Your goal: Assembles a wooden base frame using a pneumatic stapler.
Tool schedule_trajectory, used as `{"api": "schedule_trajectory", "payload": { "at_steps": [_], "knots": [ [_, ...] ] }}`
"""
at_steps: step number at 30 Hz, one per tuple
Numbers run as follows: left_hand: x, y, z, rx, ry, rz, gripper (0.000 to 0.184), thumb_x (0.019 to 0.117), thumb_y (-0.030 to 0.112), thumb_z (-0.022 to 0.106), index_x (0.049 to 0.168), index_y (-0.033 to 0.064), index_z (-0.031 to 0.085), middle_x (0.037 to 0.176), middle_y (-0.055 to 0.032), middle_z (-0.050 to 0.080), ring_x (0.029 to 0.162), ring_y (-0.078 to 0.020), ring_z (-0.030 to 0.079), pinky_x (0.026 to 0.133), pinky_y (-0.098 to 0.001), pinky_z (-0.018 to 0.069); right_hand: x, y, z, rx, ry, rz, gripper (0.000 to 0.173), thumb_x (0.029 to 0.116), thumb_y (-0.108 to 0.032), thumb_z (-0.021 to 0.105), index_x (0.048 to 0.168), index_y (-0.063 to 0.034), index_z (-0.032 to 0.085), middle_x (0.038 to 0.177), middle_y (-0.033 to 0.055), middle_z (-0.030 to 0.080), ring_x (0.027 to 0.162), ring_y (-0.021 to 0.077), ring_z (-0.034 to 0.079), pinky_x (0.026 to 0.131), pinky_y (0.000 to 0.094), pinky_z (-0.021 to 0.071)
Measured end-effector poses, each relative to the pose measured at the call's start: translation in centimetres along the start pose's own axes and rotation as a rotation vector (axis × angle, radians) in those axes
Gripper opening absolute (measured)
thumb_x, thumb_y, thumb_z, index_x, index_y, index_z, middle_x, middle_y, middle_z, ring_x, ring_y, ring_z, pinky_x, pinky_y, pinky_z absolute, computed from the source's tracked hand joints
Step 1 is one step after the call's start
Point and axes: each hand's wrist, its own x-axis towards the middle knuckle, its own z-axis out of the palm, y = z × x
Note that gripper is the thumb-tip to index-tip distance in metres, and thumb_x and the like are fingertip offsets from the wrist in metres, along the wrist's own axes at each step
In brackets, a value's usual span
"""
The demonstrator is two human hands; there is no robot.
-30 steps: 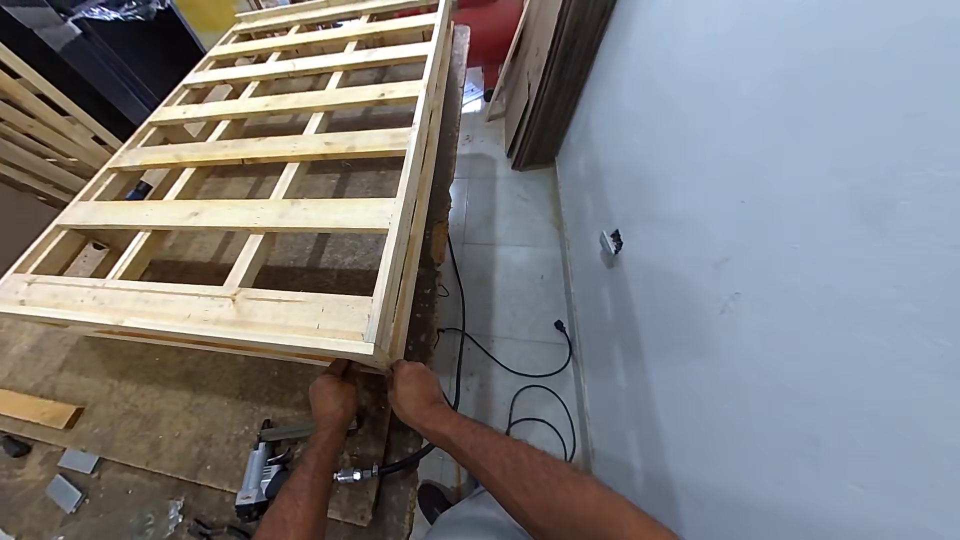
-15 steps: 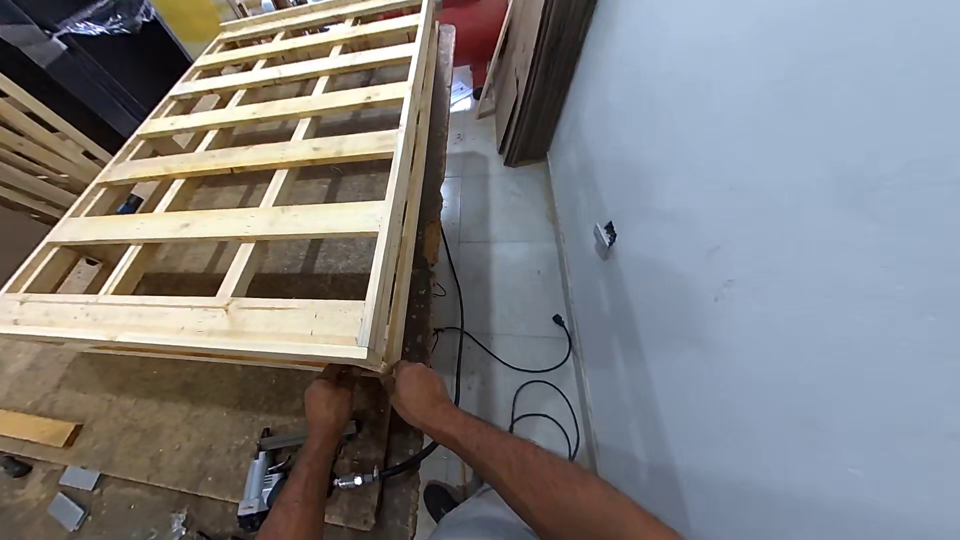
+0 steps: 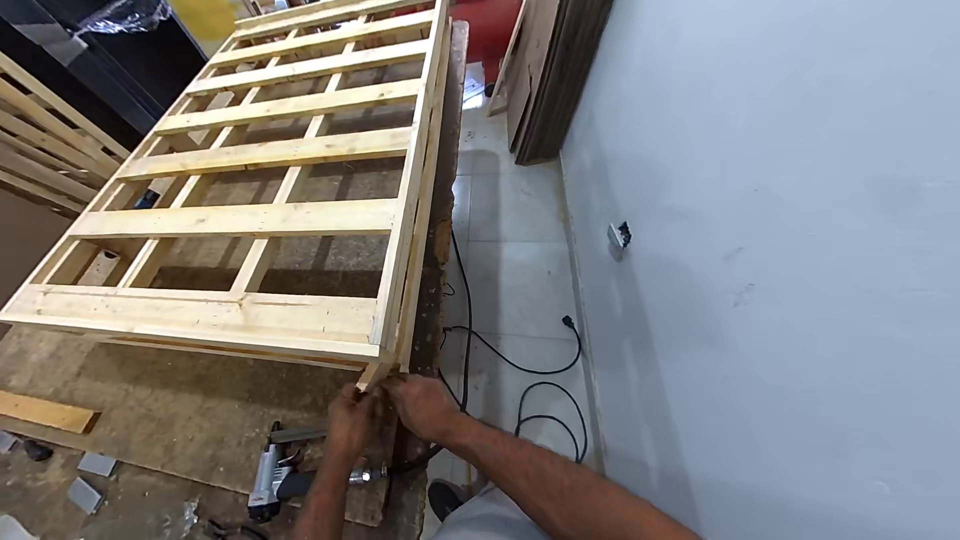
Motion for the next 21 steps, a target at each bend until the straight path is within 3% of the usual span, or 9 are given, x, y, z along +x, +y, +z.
{"api": "schedule_trajectory", "payload": {
  "at_steps": [2,5,6,8,10,13,18,21],
  "knots": [
    [1.1,0.5,-1.0,0.118,0.000,-0.010,0.032,0.0982,0.014,0.067,0.129,0.0046,0.065,0.103,-0.0085,0.074,0.086,-0.0158,0.071,0.081,-0.0374,0.0592,0.6,0.6,-1.0,0.123,0.068,0.183,0.037,0.1049,-0.032,0.053,0.135,-0.0139,0.063,0.133,0.0110,0.065,0.124,0.0279,0.063,0.105,0.0493,0.0509],
    [2.9,1.3,-3.0,0.254,-0.166,-0.029,0.041,0.0993,0.014,0.066,0.139,0.0092,0.061,0.118,-0.0113,0.072,0.104,-0.0200,0.071,0.095,-0.0432,0.0576,2.1,2.0,-1.8,0.220,0.122,0.209,0.056,0.0975,-0.035,0.068,0.148,-0.0163,0.053,0.140,0.0131,0.057,0.125,0.0299,0.060,0.103,0.0499,0.0520],
    [3.5,1.7,-3.5,0.313,-0.205,-0.030,0.039,0.0997,0.015,0.066,0.138,0.0096,0.061,0.117,-0.0119,0.072,0.104,-0.0212,0.071,0.095,-0.0448,0.0569,2.7,2.2,-1.9,0.217,0.103,0.171,0.053,0.0972,-0.033,0.069,0.145,-0.0172,0.056,0.138,0.0139,0.056,0.120,0.0304,0.061,0.099,0.0505,0.0541],
    [4.4,2.5,-3.8,0.393,-0.216,-0.033,0.032,0.0998,0.018,0.067,0.129,0.0057,0.064,0.111,-0.0121,0.073,0.099,-0.0221,0.071,0.093,-0.0451,0.0571,3.4,2.4,-2.1,0.194,0.048,0.100,0.034,0.0988,-0.032,0.066,0.127,-0.0134,0.068,0.131,0.0135,0.060,0.113,0.0290,0.064,0.095,0.0504,0.0555],
    [5.1,2.3,-3.7,0.411,-0.160,-0.029,0.027,0.0992,0.021,0.069,0.120,0.0030,0.067,0.105,-0.0120,0.073,0.092,-0.0228,0.071,0.088,-0.0450,0.0579,3.6,2.5,-2.1,0.192,0.023,0.077,0.031,0.1001,-0.033,0.065,0.119,-0.0103,0.070,0.129,0.0128,0.062,0.113,0.0275,0.065,0.097,0.0496,0.0546],
    [5.2,1.3,-3.2,0.420,-0.040,-0.020,0.025,0.0988,0.024,0.070,0.112,0.0033,0.070,0.101,-0.0127,0.074,0.089,-0.0260,0.072,0.087,-0.0501,0.0576,3.3,2.7,-1.4,0.218,0.055,0.084,0.034,0.1016,-0.037,0.063,0.122,-0.0100,0.070,0.127,0.0141,0.064,0.115,0.0289,0.065,0.099,0.0492,0.0531],
    [4.4,0.9,-2.1,0.553,0.047,0.025,0.025,0.0992,0.027,0.069,0.113,0.0052,0.070,0.101,-0.0132,0.075,0.095,-0.0288,0.073,0.090,-0.0539,0.0565,3.2,1.9,-0.9,0.193,0.088,0.114,0.036,0.1031,-0.037,0.061,0.129,-0.0129,0.069,0.129,0.0153,0.063,0.116,0.0285,0.064,0.101,0.0455,0.0529],
    [4.2,1.6,-1.5,0.675,0.091,0.032,0.027,0.1001,0.029,0.068,0.111,0.0047,0.071,0.101,-0.0149,0.075,0.096,-0.0317,0.073,0.091,-0.0558,0.0553,3.3,1.6,-1.0,0.174,0.079,0.113,0.034,0.1036,-0.036,0.060,0.126,-0.0115,0.069,0.126,0.0163,0.063,0.113,0.0295,0.065,0.098,0.0459,0.0540]
  ]
}}
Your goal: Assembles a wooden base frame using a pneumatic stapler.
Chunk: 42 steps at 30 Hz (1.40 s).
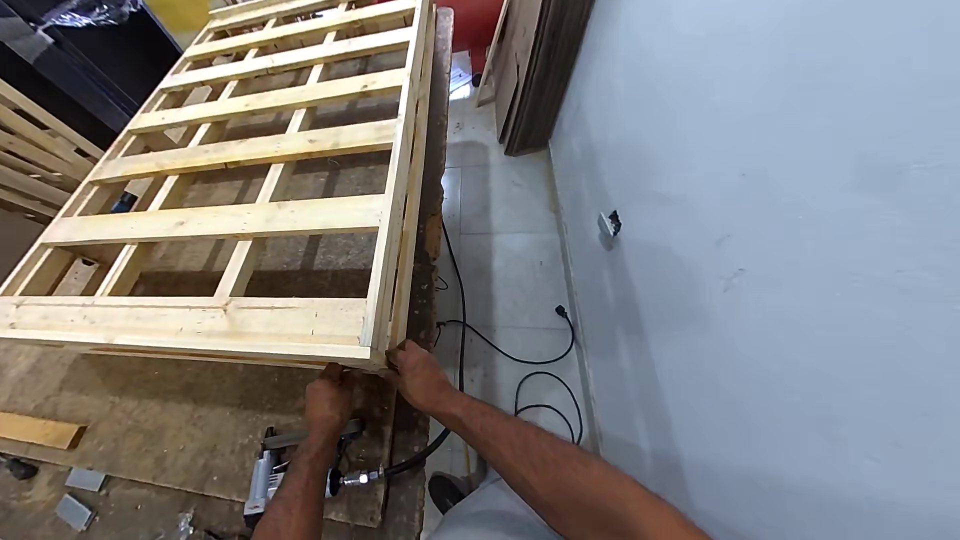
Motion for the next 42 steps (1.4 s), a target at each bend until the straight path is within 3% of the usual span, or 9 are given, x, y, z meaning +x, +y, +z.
{"api": "schedule_trajectory", "payload": {
  "at_steps": [6,9,11,15,21,25,28,36,42],
  "knots": [
    [-0.2,0.0,0.6,0.089,0.049,0.042,0.027,0.1007,0.029,0.067,0.113,0.0056,0.072,0.103,-0.0160,0.075,0.097,-0.0346,0.073,0.091,-0.0576,0.0552,-0.7,0.2,0.4,0.106,0.049,0.105,0.041,0.1004,-0.032,0.065,0.135,-0.0102,0.064,0.129,0.0124,0.064,0.118,0.0256,0.064,0.103,0.0434,0.0520],
    [0.0,0.0,0.7,0.110,0.046,0.040,0.026,0.1008,0.030,0.067,0.113,0.0078,0.073,0.103,-0.0150,0.075,0.097,-0.0345,0.073,0.090,-0.0583,0.0552,-1.4,-0.6,-0.1,0.218,0.040,0.287,0.038,0.0979,-0.036,0.068,0.127,-0.0117,0.069,0.119,0.0094,0.071,0.112,0.0241,0.067,0.101,0.0474,0.0527],
    [0.0,0.1,0.7,0.124,0.038,0.038,0.028,0.1013,0.031,0.065,0.115,0.0080,0.073,0.104,-0.0150,0.075,0.099,-0.0348,0.073,0.091,-0.0583,0.0550,-2.0,-1.0,0.0,0.256,0.026,0.332,0.033,0.0997,-0.034,0.064,0.124,-0.0141,0.072,0.117,0.0077,0.073,0.111,0.0212,0.069,0.099,0.0445,0.0534],
    [-0.1,0.2,0.8,0.153,0.052,0.054,0.029,0.1028,0.030,0.063,0.117,0.0067,0.072,0.106,-0.0164,0.075,0.100,-0.0365,0.072,0.092,-0.0591,0.0548,-2.5,-1.3,0.6,0.287,0.040,0.316,0.032,0.1046,-0.028,0.055,0.126,-0.0126,0.072,0.119,0.0083,0.072,0.113,0.0197,0.068,0.101,0.0412,0.0522],
    [-0.1,0.4,0.7,0.132,0.038,0.029,0.029,0.1029,0.030,0.063,0.119,0.0066,0.071,0.109,-0.0175,0.074,0.103,-0.0373,0.072,0.094,-0.0596,0.0539,-2.6,-2.6,0.4,0.154,-0.097,0.336,0.042,0.1066,-0.027,0.048,0.144,-0.0102,0.058,0.124,0.0155,0.068,0.118,0.0293,0.066,0.101,0.0495,0.0521],
    [0.0,0.3,0.5,0.124,0.019,0.048,0.029,0.1028,0.030,0.063,0.116,0.0059,0.072,0.106,-0.0173,0.075,0.100,-0.0370,0.072,0.092,-0.0593,0.0546,-2.6,-3.1,-0.2,0.076,-0.158,0.327,0.035,0.1065,-0.030,0.047,0.128,-0.0068,0.062,0.114,0.0166,0.069,0.110,0.0317,0.068,0.093,0.0523,0.0548],
    [-0.1,0.3,0.2,0.109,0.009,0.068,0.029,0.1026,0.030,0.063,0.117,0.0064,0.072,0.106,-0.0158,0.075,0.100,-0.0354,0.072,0.093,-0.0586,0.0544,-2.4,-3.2,-0.6,0.046,-0.187,0.301,0.034,0.1064,-0.029,0.047,0.124,-0.0045,0.062,0.113,0.0180,0.068,0.110,0.0327,0.068,0.091,0.0530,0.0552],
    [-0.6,0.0,1.1,-0.047,0.124,0.068,0.021,0.0973,0.025,0.072,0.110,0.0087,0.074,0.102,-0.0119,0.076,0.096,-0.0304,0.074,0.090,-0.0578,0.0555,-2.4,-3.8,-2.2,-0.072,-0.276,0.227,0.028,0.1038,-0.020,0.050,0.118,0.0000,0.063,0.114,0.0227,0.067,0.110,0.0381,0.067,0.089,0.0582,0.0548],
    [-0.5,-0.7,1.1,-0.182,0.058,0.047,0.024,0.0990,0.028,0.070,0.117,0.0124,0.073,0.109,-0.0075,0.076,0.102,-0.0239,0.073,0.096,-0.0542,0.0555,-2.6,-2.9,-2.3,-0.061,-0.280,0.164,0.031,0.1045,-0.018,0.048,0.125,-0.0001,0.061,0.117,0.0234,0.066,0.112,0.0388,0.066,0.092,0.0586,0.0537]
  ]
}}
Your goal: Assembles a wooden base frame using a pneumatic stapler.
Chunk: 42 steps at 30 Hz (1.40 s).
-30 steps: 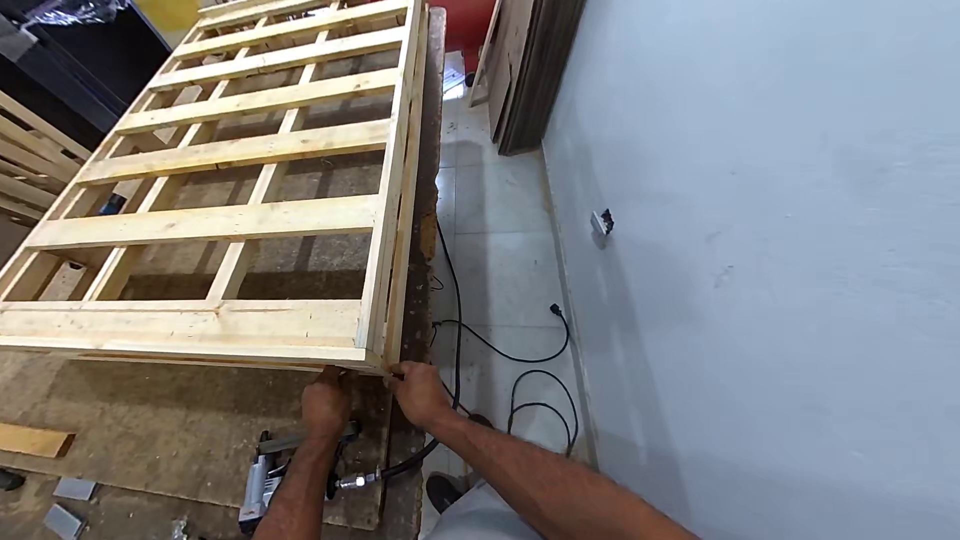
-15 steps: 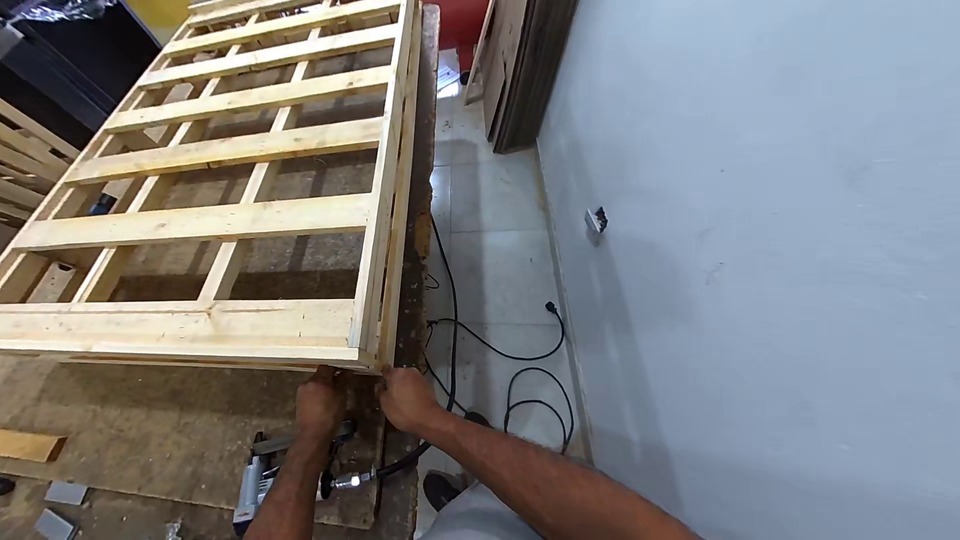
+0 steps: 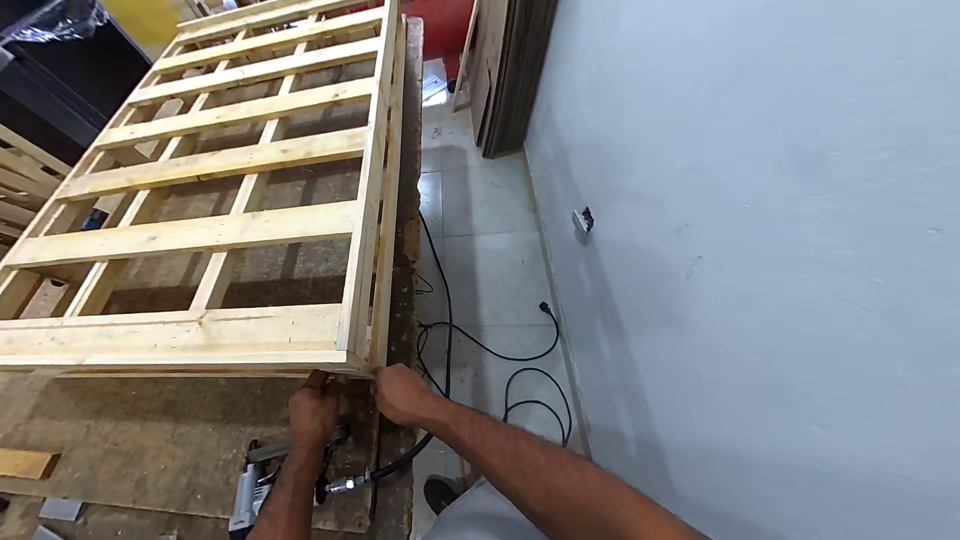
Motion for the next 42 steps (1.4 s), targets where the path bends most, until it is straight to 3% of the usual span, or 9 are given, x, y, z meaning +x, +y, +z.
{"api": "schedule_trajectory", "payload": {
  "at_steps": [8,11,16,20,24,27,32,36,42],
  "knots": [
    [0.2,-1.2,0.5,-0.334,-0.048,-0.050,0.024,0.1064,0.020,0.056,0.117,0.0038,0.069,0.106,-0.0124,0.075,0.097,-0.0235,0.074,0.087,-0.0468,0.0624,1.1,0.9,0.9,0.108,0.279,-0.032,0.041,0.1023,-0.039,0.059,0.137,-0.0175,0.063,0.132,0.0144,0.061,0.116,0.0316,0.064,0.097,0.0526,0.0541],
    [-0.2,-1.4,0.3,-0.428,-0.080,-0.074,0.026,0.1063,0.017,0.056,0.125,0.0023,0.067,0.112,-0.0137,0.074,0.100,-0.0231,0.074,0.088,-0.0450,0.0624,1.4,1.4,1.2,0.088,0.220,-0.164,0.032,0.1021,-0.034,0.060,0.122,-0.0103,0.068,0.127,0.0144,0.062,0.114,0.0302,0.064,0.097,0.0509,0.0540],
    [-2.5,-2.3,-0.3,-0.647,-0.105,-0.137,0.031,0.1018,0.014,0.062,0.125,-0.0066,0.063,0.105,-0.0177,0.072,0.087,-0.0241,0.072,0.079,-0.0415,0.0628,-0.1,2.3,2.9,0.367,0.098,-0.124,0.040,0.1036,-0.036,0.056,0.124,-0.0025,0.063,0.115,0.0165,0.068,0.106,0.0288,0.067,0.095,0.0504,0.0532],
    [-2.6,-0.3,-1.5,-0.674,-0.123,-0.321,0.041,0.1020,0.017,0.062,0.141,0.0046,0.055,0.111,-0.0196,0.069,0.079,-0.0269,0.071,0.066,-0.0415,0.0618,-0.8,1.9,3.1,0.527,0.094,-0.081,0.083,0.0901,-0.036,0.075,0.159,-0.0164,0.033,0.120,0.0152,0.069,0.104,0.0273,0.070,0.095,0.0499,0.0563],
    [-1.4,1.7,-2.3,-0.612,-0.095,-0.434,0.035,0.1042,0.024,0.058,0.136,0.0105,0.061,0.094,-0.0148,0.067,0.058,-0.0180,0.058,0.051,-0.0322,0.0510,-0.5,1.9,2.4,0.296,0.094,-0.205,0.076,0.0874,-0.036,0.079,0.152,-0.0118,0.045,0.121,0.0116,0.067,0.110,0.0253,0.066,0.099,0.0472,0.0530],
    [-1.2,2.8,-2.2,-0.676,-0.100,-0.428,0.033,0.1088,0.026,0.050,0.129,0.0045,0.063,0.088,-0.0144,0.068,0.063,-0.0186,0.064,0.056,-0.0332,0.0561,0.3,2.0,2.1,0.241,0.210,-0.195,0.041,0.1018,-0.023,0.059,0.141,-0.0112,0.058,0.127,0.0122,0.067,0.117,0.0248,0.066,0.104,0.0446,0.0515],
    [-1.2,-0.3,-1.4,-0.950,-0.279,-0.164,0.040,0.1065,0.019,0.041,0.141,-0.0003,0.046,0.107,-0.0185,0.070,0.088,-0.0251,0.071,0.075,-0.0409,0.0605,0.5,1.9,0.9,0.144,0.207,-0.202,0.037,0.1084,-0.030,0.049,0.137,-0.0083,0.060,0.127,0.0149,0.067,0.119,0.0290,0.065,0.104,0.0486,0.0508],
    [-1.0,-0.3,-1.0,-0.661,-0.184,-0.189,0.043,0.1034,0.008,0.058,0.145,0.0004,0.048,0.114,-0.0193,0.070,0.092,-0.0274,0.074,0.078,-0.0433,0.0638,0.9,1.9,0.9,0.040,0.198,-0.221,0.038,0.1098,-0.033,0.046,0.133,-0.0062,0.061,0.123,0.0178,0.067,0.115,0.0331,0.066,0.100,0.0518,0.0526],
    [-0.1,-1.1,-1.0,-0.273,-0.204,-0.045,0.039,0.1072,0.019,0.052,0.142,0.0025,0.053,0.115,-0.0133,0.073,0.100,-0.0218,0.074,0.089,-0.0426,0.0619,1.4,2.0,1.0,-0.023,0.194,-0.252,0.040,0.1107,-0.035,0.043,0.130,-0.0050,0.061,0.120,0.0190,0.067,0.113,0.0350,0.067,0.097,0.0536,0.0537]
  ]
}}
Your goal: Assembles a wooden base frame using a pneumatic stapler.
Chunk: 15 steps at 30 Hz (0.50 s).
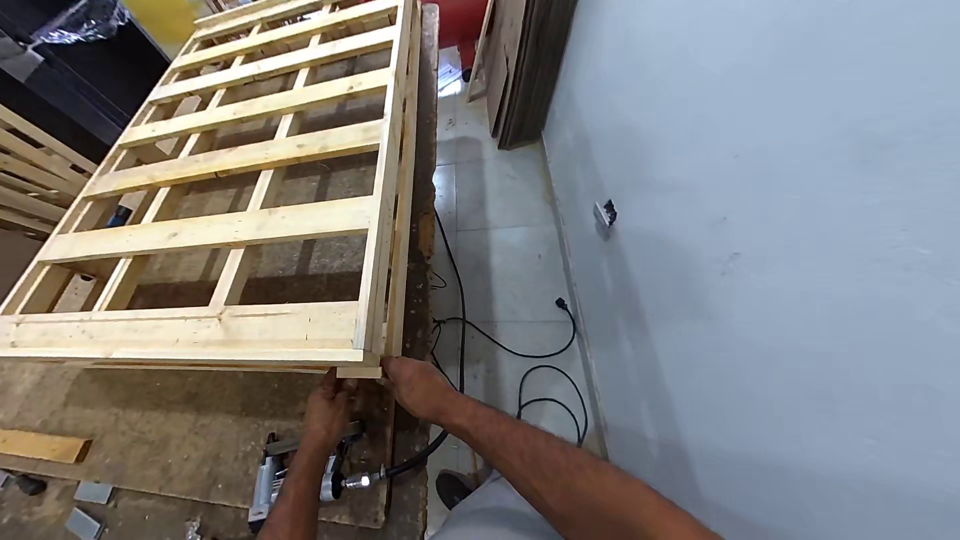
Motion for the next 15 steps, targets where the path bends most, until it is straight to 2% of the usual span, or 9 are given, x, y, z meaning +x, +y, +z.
{"api": "schedule_trajectory", "payload": {
  "at_steps": [3,9,10,12,15],
  "knots": [
    [-0.2,0.0,-0.2,0.145,0.006,0.039,0.039,0.1081,0.023,0.052,0.140,0.0027,0.057,0.118,-0.0148,0.072,0.107,-0.0235,0.072,0.097,-0.0460,0.0587,-0.1,-0.3,-0.3,-0.017,-0.025,0.001,0.041,0.1113,-0.035,0.042,0.132,-0.0037,0.058,0.122,0.0205,0.066,0.115,0.0361,0.066,0.097,0.0537,0.0534],
    [0.1,0.3,-0.3,0.288,0.001,0.040,0.045,0.1093,0.028,0.048,0.144,0.0004,0.053,0.117,-0.0173,0.072,0.107,-0.0297,0.071,0.099,-0.0512,0.0549,0.0,-0.6,-0.3,-0.044,-0.046,0.046,0.041,0.1117,-0.035,0.040,0.133,-0.0033,0.057,0.122,0.0212,0.066,0.114,0.0373,0.066,0.097,0.0548,0.0535],
    [0.2,0.4,-0.3,0.340,0.007,0.050,0.044,0.1096,0.030,0.047,0.139,-0.0002,0.057,0.115,-0.0170,0.073,0.105,-0.0308,0.071,0.098,-0.0525,0.0548,0.1,-0.8,-0.5,-0.061,-0.059,0.062,0.040,0.1117,-0.033,0.040,0.133,-0.0033,0.056,0.121,0.0214,0.066,0.113,0.0380,0.067,0.095,0.0557,0.0539],
    [0.6,0.5,-0.3,0.435,0.025,0.089,0.040,0.1098,0.032,0.046,0.120,-0.0002,0.067,0.106,-0.0177,0.073,0.097,-0.0335,0.071,0.093,-0.0557,0.0541,0.2,-1.2,-0.9,-0.096,-0.082,0.097,0.038,0.1115,-0.030,0.040,0.132,-0.0027,0.055,0.121,0.0219,0.066,0.114,0.0392,0.067,0.094,0.0566,0.0543],
    [1.1,0.2,-0.6,0.428,0.027,0.138,0.037,0.1090,0.031,0.049,0.112,-0.0003,0.069,0.101,-0.0177,0.073,0.095,-0.0329,0.072,0.091,-0.0553,0.0555,0.4,-0.9,-1.0,-0.106,-0.063,0.079,0.040,0.1116,-0.032,0.041,0.131,-0.0007,0.056,0.122,0.0229,0.065,0.116,0.0393,0.065,0.096,0.0555,0.0534]
  ]
}}
